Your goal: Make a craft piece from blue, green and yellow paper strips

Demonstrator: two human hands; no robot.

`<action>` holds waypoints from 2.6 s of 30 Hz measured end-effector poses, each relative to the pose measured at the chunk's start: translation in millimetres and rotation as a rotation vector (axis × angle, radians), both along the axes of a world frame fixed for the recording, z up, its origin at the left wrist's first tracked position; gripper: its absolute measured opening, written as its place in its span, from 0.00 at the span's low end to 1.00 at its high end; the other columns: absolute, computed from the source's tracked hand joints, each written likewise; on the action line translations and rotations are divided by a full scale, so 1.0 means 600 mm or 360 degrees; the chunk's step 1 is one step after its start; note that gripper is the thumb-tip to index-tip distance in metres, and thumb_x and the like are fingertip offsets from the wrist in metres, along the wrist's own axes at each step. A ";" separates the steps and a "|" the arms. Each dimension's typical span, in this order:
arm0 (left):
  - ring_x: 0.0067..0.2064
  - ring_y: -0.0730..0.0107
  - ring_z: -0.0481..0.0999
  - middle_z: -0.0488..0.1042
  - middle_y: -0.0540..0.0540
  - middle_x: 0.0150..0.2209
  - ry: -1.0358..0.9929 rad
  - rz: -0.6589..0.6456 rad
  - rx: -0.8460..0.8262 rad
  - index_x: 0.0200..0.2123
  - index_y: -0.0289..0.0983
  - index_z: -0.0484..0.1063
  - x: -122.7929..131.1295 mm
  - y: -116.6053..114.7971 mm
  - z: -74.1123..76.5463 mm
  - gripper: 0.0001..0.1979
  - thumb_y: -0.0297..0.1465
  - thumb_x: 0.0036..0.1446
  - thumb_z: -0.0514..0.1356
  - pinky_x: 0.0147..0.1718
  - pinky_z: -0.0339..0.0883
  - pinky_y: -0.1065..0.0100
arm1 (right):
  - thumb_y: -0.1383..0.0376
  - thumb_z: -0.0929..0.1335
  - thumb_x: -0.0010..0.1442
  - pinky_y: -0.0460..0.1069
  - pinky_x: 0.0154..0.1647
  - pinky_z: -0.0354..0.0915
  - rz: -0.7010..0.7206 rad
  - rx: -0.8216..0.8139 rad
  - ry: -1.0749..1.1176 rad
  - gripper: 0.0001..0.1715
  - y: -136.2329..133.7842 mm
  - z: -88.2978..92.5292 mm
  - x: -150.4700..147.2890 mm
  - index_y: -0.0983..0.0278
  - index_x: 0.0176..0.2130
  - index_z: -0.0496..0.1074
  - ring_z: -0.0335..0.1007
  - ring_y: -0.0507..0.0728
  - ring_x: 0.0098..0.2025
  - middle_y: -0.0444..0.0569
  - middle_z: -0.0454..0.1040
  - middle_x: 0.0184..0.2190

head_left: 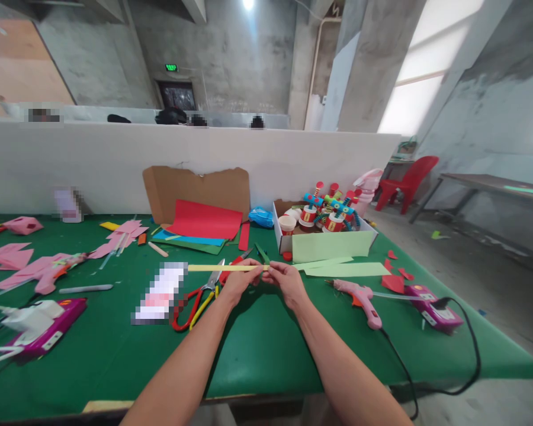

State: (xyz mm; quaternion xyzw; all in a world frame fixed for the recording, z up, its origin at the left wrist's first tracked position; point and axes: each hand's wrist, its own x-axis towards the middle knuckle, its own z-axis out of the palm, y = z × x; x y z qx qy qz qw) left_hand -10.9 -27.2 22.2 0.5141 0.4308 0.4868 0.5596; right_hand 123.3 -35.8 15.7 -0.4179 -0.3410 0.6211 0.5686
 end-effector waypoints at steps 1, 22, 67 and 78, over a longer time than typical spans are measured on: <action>0.20 0.78 0.64 0.67 0.53 0.18 0.0012 -0.0019 0.0012 0.26 0.34 0.69 0.000 0.000 0.000 0.18 0.42 0.39 0.66 0.20 0.57 0.74 | 0.64 0.77 0.36 0.49 0.33 0.73 -0.0009 0.0006 -0.0006 0.20 0.000 -0.001 -0.002 0.67 0.31 0.72 0.74 0.52 0.24 0.46 0.76 0.21; 0.20 0.77 0.64 0.68 0.52 0.17 0.0066 0.0051 -0.0027 0.21 0.34 0.69 0.000 0.002 0.000 0.15 0.40 0.37 0.67 0.20 0.57 0.73 | 0.59 0.77 0.35 0.47 0.29 0.71 0.0073 0.0076 -0.0172 0.20 -0.001 0.001 0.000 0.66 0.26 0.70 0.73 0.52 0.22 0.43 0.74 0.18; 0.20 0.77 0.63 0.66 0.54 0.17 -0.0011 -0.0013 0.0032 0.22 0.35 0.65 0.004 0.002 -0.009 0.17 0.41 0.38 0.66 0.21 0.56 0.73 | 0.57 0.78 0.33 0.45 0.28 0.65 0.0064 0.0033 0.0090 0.21 0.000 0.003 -0.005 0.67 0.24 0.73 0.68 0.48 0.21 0.42 0.72 0.17; 0.20 0.78 0.63 0.64 0.55 0.15 -0.0013 -0.0102 0.0099 0.20 0.36 0.64 0.003 -0.005 -0.003 0.15 0.38 0.38 0.66 0.22 0.56 0.73 | 0.59 0.77 0.34 0.44 0.22 0.59 -0.0005 0.0093 -0.0095 0.18 0.006 -0.004 -0.007 0.66 0.20 0.70 0.62 0.46 0.17 0.39 0.68 0.14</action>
